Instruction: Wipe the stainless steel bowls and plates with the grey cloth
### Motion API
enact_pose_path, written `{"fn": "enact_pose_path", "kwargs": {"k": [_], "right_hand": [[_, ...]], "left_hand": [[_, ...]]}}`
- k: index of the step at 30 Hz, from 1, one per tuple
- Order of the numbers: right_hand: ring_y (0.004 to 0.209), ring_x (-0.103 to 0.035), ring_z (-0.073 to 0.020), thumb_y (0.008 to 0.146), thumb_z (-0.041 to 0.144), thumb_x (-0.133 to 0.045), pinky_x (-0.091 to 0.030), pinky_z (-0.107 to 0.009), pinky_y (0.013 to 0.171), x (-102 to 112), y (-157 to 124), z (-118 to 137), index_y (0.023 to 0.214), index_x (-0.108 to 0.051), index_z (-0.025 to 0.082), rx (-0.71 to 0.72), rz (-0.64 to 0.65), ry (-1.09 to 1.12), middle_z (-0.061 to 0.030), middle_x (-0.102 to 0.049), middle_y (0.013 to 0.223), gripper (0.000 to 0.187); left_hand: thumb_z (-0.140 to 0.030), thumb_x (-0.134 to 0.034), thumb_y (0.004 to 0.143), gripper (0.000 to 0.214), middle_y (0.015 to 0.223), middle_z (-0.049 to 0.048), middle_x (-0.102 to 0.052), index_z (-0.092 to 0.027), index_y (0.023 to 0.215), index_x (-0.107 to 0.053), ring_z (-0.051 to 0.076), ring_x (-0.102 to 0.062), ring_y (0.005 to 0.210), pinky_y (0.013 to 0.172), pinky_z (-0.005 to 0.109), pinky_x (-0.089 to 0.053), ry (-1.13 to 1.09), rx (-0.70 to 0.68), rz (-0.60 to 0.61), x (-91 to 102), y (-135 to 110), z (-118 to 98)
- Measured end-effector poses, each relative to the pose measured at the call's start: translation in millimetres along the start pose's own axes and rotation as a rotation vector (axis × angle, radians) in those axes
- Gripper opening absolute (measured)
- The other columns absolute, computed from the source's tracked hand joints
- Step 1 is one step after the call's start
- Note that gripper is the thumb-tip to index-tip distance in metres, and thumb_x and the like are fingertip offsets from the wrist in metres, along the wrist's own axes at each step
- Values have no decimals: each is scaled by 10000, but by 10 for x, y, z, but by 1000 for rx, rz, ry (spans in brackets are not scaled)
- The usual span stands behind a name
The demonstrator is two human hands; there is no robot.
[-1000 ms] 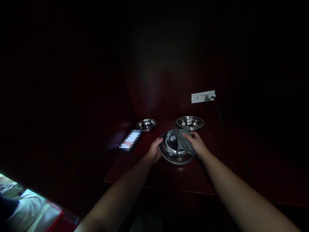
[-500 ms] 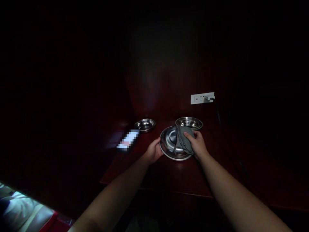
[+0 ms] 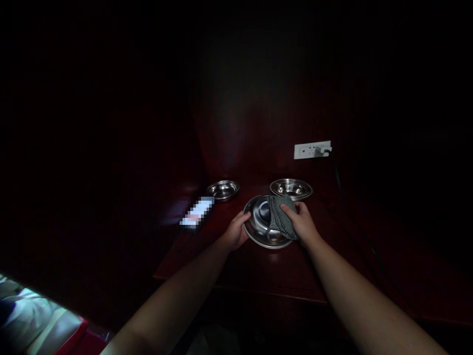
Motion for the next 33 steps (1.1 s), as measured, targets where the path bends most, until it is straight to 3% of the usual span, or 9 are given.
{"fn": "enact_pose_path", "kwargs": {"k": [8, 19, 23, 27, 30, 33], "right_hand": [[605, -575, -162, 580, 465, -709, -453, -277, 538, -15, 0, -44, 804, -522, 229, -18, 71, -5, 11, -613, 697, 375], [566, -571, -142, 597, 445, -708, -446, -263, 523, -31, -47, -27, 803, -533, 220, -49, 172, 57, 22, -620, 674, 352], [551, -573, -141, 585, 430, -720, -452, -261, 509, -56, -60, 6, 790, -536, 211, -66, 168, 93, 15, -622, 668, 352], [539, -572, -138, 580, 420, -723, -459, -260, 503, -69, -59, 30, 778, -532, 211, -90, 144, 144, 16, -616, 655, 345], [538, -568, -139, 576, 423, -725, -457, -254, 487, -43, -18, 18, 772, -520, 219, -76, 78, 162, 22, -607, 638, 350], [565, -572, -138, 566, 446, -727, -468, -255, 501, 3, 42, -8, 792, -510, 226, -33, -22, 135, 22, -612, 684, 382]], "left_hand": [[-264, -649, 680, 219, 708, 33, -656, -137, 853, -607, 143, -606, 646, 715, 290, -442, -1, -34, -31, 40, 7, 7], [-297, -656, 669, 255, 770, 69, -681, -117, 848, -635, 179, -627, 723, 761, 305, -436, 38, -38, -34, 80, 59, 19], [-339, -628, 694, 309, 820, 84, -683, -120, 913, -624, 206, -632, 791, 799, 333, -437, 0, -49, -15, 99, 73, 40], [-429, -542, 741, 404, 870, 111, -678, -108, 978, -611, 237, -625, 878, 855, 366, -427, -75, 44, 46, 79, 72, 30], [-479, -482, 763, 452, 864, 117, -676, -108, 991, -604, 242, -624, 885, 849, 373, -435, -102, 63, 114, 48, 54, -21], [-475, -479, 769, 414, 825, 104, -672, -124, 950, -605, 218, -632, 825, 784, 347, -464, -56, 56, 88, 68, 44, -41]]}}
Point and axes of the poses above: each hand's wrist, its own y-axis towards the middle knuckle, its own x-axis out of the back of the hand, z = x × y, the point moved 3 cm from there along y, towards the middle knuckle
